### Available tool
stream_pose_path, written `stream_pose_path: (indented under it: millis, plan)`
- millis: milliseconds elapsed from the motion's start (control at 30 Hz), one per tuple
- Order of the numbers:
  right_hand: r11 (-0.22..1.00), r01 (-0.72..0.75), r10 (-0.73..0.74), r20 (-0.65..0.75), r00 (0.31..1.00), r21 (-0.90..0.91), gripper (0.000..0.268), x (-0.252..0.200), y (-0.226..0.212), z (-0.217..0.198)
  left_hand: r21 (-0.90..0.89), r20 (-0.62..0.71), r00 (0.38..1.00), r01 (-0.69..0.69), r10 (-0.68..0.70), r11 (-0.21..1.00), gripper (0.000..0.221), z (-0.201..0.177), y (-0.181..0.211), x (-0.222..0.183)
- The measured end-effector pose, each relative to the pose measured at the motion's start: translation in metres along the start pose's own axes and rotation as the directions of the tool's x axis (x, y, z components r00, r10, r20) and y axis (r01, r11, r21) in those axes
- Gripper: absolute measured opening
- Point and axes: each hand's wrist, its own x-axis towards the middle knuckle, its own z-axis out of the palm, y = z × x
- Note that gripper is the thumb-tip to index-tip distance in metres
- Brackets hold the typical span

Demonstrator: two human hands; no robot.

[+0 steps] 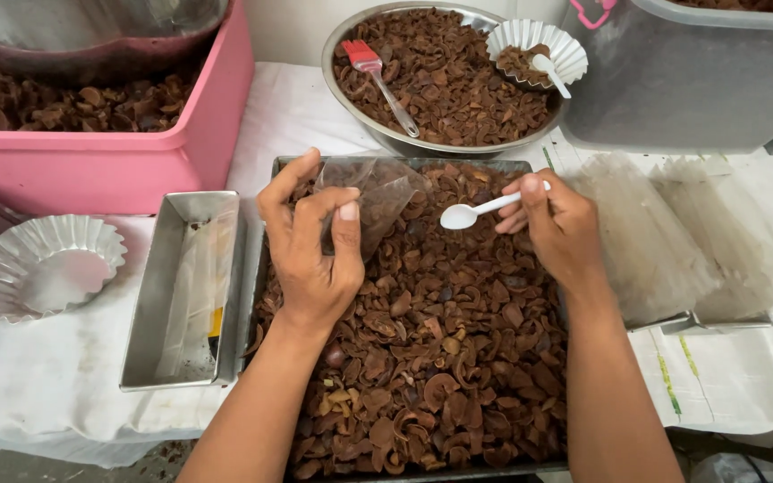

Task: Packaging dried plant material into small plastic bags using a spoon and a plastic cup as a funnel

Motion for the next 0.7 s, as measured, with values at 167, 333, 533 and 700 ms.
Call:
stream_pose_path:
  millis: [167,333,533,700]
  plan:
    - [1.000,-0.007,0.007,0.040,0.999,0.012,0.041,0.000,0.036,0.005,-0.006,0.013,1.000,0.005,-0.005,1.000,0.010,-0.001,0.004,0.001]
    - [0.974,-0.178,0.164,0.109,0.981,0.138,0.049,-0.001,0.046,0.008,0.003,0.011,1.000,0.002,-0.002,1.000,0.009,-0.002,0.004,0.001]
    - [0.851,-0.444,0.405,0.188,0.895,0.282,0.049,0.001,0.044,0.021,-0.001,0.005,1.000,0.004,-0.004,1.000,0.008,-0.002,0.001,-0.001]
    - [0.776,-0.572,0.528,0.223,0.820,0.265,0.047,0.001,0.017,0.022,-0.001,0.015,1.000,0.005,-0.005,1.000,0.009,-0.001,0.003,0.001]
